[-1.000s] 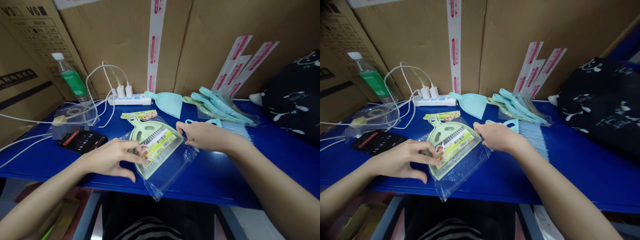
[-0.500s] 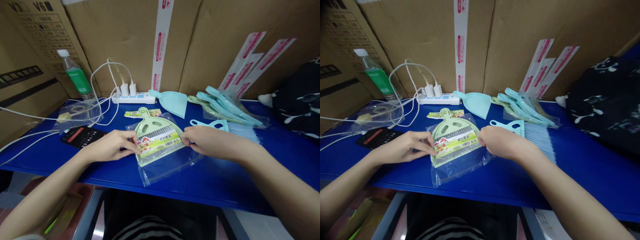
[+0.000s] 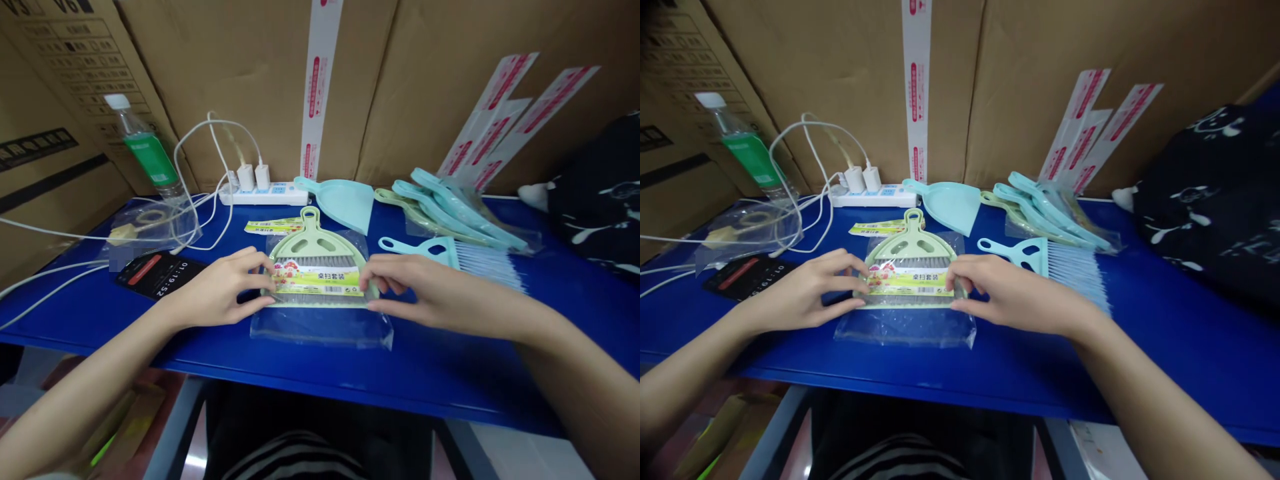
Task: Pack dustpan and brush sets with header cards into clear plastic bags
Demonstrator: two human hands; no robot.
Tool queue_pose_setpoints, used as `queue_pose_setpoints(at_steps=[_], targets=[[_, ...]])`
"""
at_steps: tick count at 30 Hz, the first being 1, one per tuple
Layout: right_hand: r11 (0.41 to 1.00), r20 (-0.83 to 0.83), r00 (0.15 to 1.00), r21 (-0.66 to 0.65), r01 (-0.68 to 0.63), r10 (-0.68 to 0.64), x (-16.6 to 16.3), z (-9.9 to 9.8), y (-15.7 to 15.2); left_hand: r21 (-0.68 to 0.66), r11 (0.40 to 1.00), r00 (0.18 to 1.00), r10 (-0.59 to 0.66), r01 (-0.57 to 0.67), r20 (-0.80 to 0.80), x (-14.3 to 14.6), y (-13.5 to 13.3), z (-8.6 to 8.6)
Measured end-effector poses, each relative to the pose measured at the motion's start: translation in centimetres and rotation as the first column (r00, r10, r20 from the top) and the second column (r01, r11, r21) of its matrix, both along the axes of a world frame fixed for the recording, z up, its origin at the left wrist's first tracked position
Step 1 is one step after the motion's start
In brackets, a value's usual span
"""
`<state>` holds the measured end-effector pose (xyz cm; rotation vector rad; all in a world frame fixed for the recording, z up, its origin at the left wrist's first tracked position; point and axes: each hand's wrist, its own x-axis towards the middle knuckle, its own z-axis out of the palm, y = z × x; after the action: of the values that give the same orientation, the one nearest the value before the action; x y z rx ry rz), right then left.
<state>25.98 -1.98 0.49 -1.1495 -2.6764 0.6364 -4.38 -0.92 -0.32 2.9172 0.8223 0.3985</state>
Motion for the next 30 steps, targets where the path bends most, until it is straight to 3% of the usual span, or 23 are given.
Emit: queue_pose_setpoints(at_steps=[4,10,16,26,30], targets=[[0.998,-0.075,0.997,0.068,-0.010,0.016,-0.9,-1.1,0.3,-0.060,0.997,0.998,-0.058,0.057,-0.005,0.4,-0.2,0.1],[0.998,-0.049,0.998,0.049,-0.026,0.028,-1.1,-2.0,0.2,-0.109,0.993,0.998,-0.054,0.048,-0.046,0.5,-0.3,-0.2],[0.987,0.001,0.997,0.143,-0.080,0.081,-1.7,-1.8,-0.2,0.041,0.999,0.998,-0.014,0.017,-0.068,0.3,0.0,-1.3],[0.992,-0.015,0.999,0.118,-0.048,0.050,-1.9,-1.5,-0.6,0.108,0.994,0.996,-0.009,0.018,-0.084,0.7,-0.1,-1.2],[0.975,0.021,0.999,0.216,-0.044,0.040,-2.5,-2.0,-0.7,0.149,0.988,0.995,-0.016,0.031,-0.095,0.9,-0.2,-1.3]])
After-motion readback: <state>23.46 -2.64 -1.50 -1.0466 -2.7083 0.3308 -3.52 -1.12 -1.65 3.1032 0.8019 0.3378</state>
